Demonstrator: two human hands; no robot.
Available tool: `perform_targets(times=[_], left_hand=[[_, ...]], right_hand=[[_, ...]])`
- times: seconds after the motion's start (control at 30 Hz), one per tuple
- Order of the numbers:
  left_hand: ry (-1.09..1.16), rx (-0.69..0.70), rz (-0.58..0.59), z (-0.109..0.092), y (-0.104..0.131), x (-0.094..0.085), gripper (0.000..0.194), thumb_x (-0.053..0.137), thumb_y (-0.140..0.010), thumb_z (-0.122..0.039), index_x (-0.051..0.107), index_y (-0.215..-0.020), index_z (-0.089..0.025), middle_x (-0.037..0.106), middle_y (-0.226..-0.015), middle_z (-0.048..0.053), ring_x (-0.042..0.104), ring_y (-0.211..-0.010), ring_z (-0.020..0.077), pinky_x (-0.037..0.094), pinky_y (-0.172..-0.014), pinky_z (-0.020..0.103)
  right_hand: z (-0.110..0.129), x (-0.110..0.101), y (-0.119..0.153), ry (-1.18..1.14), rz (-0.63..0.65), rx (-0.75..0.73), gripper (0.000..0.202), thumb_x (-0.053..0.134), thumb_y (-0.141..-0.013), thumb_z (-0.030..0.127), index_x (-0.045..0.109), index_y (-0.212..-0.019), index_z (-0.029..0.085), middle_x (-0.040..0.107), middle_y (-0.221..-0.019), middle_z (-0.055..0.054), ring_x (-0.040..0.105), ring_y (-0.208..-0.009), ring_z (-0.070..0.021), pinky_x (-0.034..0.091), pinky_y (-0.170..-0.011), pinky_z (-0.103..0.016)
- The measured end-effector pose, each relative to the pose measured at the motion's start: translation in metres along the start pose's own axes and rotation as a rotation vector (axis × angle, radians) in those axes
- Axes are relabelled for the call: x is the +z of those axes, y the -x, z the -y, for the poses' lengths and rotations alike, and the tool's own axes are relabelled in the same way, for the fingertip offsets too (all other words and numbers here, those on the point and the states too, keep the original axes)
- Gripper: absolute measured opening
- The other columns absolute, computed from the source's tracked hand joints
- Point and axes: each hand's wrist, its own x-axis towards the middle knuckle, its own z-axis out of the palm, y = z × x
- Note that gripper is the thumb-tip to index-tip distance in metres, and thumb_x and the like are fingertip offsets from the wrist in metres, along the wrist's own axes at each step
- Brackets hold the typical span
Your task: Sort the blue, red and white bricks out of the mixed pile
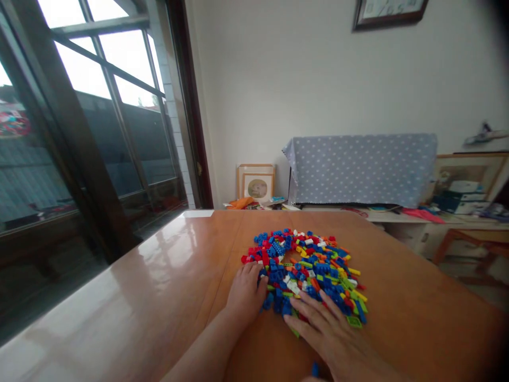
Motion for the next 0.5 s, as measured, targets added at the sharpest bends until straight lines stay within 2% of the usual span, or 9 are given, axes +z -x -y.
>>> perform_targets(times=[0.1,0.2,0.4,0.5], left_hand=[[-0.038,-0.024,-0.013,0.001,0.0,0.003,0.044,0.047,-0.097,-0.045,0.057,-0.132,-0.02,0.057,-0.138,0.013,0.049,-0.132,0.0292,0.037,-0.114,0.048],[-0.047,-0.039,0.046,-0.001,0.001,0.002,0.056,0.05,-0.093,-0.055,0.055,-0.137,-0.021,0.053,-0.144,0.013,0.046,-0.135,0.0314,0.034,-0.115,0.049],[-0.018,-0.012,0.131,-0.009,0.006,-0.008,0.068,0.057,-0.084,-0.066,0.053,-0.139,-0.027,0.052,-0.145,0.01,0.046,-0.134,0.0318,0.036,-0.113,0.046],[-0.011,-0.006,0.152,-0.012,0.006,-0.012,0.064,0.061,-0.082,-0.064,0.057,-0.133,-0.027,0.056,-0.136,0.01,0.05,-0.126,0.0314,0.039,-0.108,0.045]], right_hand=[[-0.011,0.015,-0.003,0.042,-0.008,0.096,0.07,0.048,-0.092,0.064,0.027,-0.156,0.042,0.022,-0.165,-0.001,0.017,-0.151,-0.0361,0.007,-0.121,-0.066],[-0.03,0.022,-0.019,0.097,-0.054,0.192,0.066,0.042,-0.095,0.064,0.027,-0.156,0.042,0.023,-0.165,0.0,0.015,-0.152,-0.0342,0.004,-0.12,-0.067],[-0.066,0.021,-0.061,0.179,-0.132,0.261,0.06,0.037,-0.097,0.062,0.042,-0.151,0.035,0.039,-0.158,-0.004,0.026,-0.149,-0.032,0.008,-0.12,-0.063],[-0.087,0.022,-0.081,0.224,-0.161,0.307,0.056,0.04,-0.096,0.059,0.054,-0.142,0.031,0.045,-0.155,-0.006,0.028,-0.147,-0.0332,0.01,-0.119,-0.063]])
